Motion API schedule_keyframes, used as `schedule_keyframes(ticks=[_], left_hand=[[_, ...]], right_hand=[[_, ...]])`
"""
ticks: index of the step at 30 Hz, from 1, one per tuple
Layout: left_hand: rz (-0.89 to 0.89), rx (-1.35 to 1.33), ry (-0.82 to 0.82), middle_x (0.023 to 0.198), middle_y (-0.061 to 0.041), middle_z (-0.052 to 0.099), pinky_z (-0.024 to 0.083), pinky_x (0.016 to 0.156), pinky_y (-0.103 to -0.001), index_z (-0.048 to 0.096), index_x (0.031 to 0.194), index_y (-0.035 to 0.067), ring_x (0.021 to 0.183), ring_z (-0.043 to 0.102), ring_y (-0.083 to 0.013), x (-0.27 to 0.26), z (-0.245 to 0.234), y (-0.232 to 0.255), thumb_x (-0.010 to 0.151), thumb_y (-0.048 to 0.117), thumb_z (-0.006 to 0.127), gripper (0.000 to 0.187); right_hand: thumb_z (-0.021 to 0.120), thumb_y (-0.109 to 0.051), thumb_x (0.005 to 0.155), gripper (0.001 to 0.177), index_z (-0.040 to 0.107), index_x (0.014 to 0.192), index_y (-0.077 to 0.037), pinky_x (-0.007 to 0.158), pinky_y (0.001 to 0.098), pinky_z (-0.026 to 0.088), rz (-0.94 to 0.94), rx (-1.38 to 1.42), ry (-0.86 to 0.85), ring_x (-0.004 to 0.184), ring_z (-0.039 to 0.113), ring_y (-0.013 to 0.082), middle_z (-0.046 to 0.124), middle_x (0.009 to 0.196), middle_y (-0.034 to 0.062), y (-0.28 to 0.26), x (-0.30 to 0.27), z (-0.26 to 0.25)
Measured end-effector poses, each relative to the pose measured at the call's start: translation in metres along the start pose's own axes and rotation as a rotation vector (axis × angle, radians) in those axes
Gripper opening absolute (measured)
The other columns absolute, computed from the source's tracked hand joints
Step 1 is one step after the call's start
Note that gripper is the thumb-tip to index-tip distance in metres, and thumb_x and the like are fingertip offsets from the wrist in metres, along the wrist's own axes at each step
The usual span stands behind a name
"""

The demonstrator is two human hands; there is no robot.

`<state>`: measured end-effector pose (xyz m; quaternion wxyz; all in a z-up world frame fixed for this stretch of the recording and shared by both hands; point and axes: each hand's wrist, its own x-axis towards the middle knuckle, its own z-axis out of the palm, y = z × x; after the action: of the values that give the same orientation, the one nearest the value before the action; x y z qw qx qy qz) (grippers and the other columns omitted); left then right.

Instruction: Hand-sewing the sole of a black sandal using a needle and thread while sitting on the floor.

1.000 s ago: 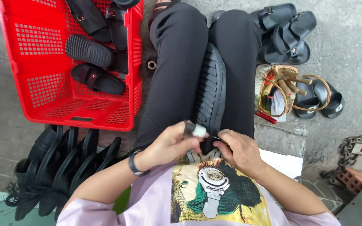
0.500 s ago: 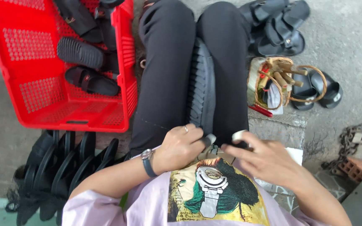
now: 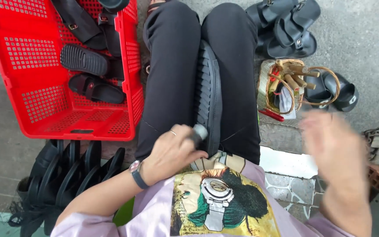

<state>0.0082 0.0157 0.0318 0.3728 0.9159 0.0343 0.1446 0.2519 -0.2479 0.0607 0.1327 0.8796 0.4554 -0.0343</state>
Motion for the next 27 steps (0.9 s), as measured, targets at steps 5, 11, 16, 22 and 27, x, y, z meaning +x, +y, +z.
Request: schedule_keyframes(ticks=[5,11,16,22,27], left_hand=[[-0.243,-0.060,-0.265,0.079,-0.008,0.048,0.046,0.053,-0.037,0.055,0.072,0.009,0.068,0.055,-0.0317,-0.001,-0.006,0.005,0.087,0.036,0.062,0.032],[-0.425,-1.077,-0.056,0.107,-0.013,0.055,0.045,0.089,-0.041,0.063,0.080,0.005,0.098,0.056,-0.0266,0.026,-0.013,-0.007,0.098,0.019,0.051,0.026],[-0.430,-1.070,0.121,0.062,-0.001,0.058,0.048,0.062,-0.028,0.061,0.064,0.011,0.057,0.055,-0.0151,0.068,0.000,-0.041,0.095,0.024,0.050,0.036],[-0.412,-0.850,0.083,0.072,-0.011,0.060,0.042,0.061,-0.030,0.065,0.077,0.002,0.063,0.053,-0.0198,0.076,-0.044,-0.061,0.098,0.023,0.043,0.036],[-0.118,0.020,0.218,0.116,-0.027,0.052,0.045,0.095,-0.052,0.059,0.110,-0.007,0.112,0.051,-0.0492,0.058,-0.044,-0.031,0.080,0.000,0.072,0.033]], right_hand=[[0.055,-0.028,0.086,0.037,0.057,0.120,-0.012,0.053,0.0370,0.055,-0.268,1.113,-0.082,0.066,0.069,0.0255,0.067,0.102,0.0102,-0.093,0.018,-0.021],[0.063,-0.011,0.080,0.017,0.073,0.092,-0.012,0.050,0.0373,0.055,-0.287,1.344,-0.218,0.058,0.068,0.0294,0.070,0.067,0.0056,-0.104,0.015,-0.006],[0.063,-0.008,0.077,0.017,0.074,0.089,-0.012,0.045,0.0365,0.051,-0.285,1.399,-0.189,0.045,0.061,0.0260,0.062,0.053,0.0053,-0.115,0.036,-0.001],[0.048,-0.025,0.092,0.025,0.065,0.105,-0.013,0.052,0.0423,0.052,-0.420,1.095,-0.211,0.056,0.064,0.0287,0.061,0.064,0.0069,-0.106,0.038,0.001],[0.036,-0.022,0.095,0.042,0.050,0.134,-0.024,0.052,0.0289,0.051,-0.604,0.515,0.097,0.060,0.057,0.0149,0.049,0.088,0.0037,-0.105,0.028,-0.002]])
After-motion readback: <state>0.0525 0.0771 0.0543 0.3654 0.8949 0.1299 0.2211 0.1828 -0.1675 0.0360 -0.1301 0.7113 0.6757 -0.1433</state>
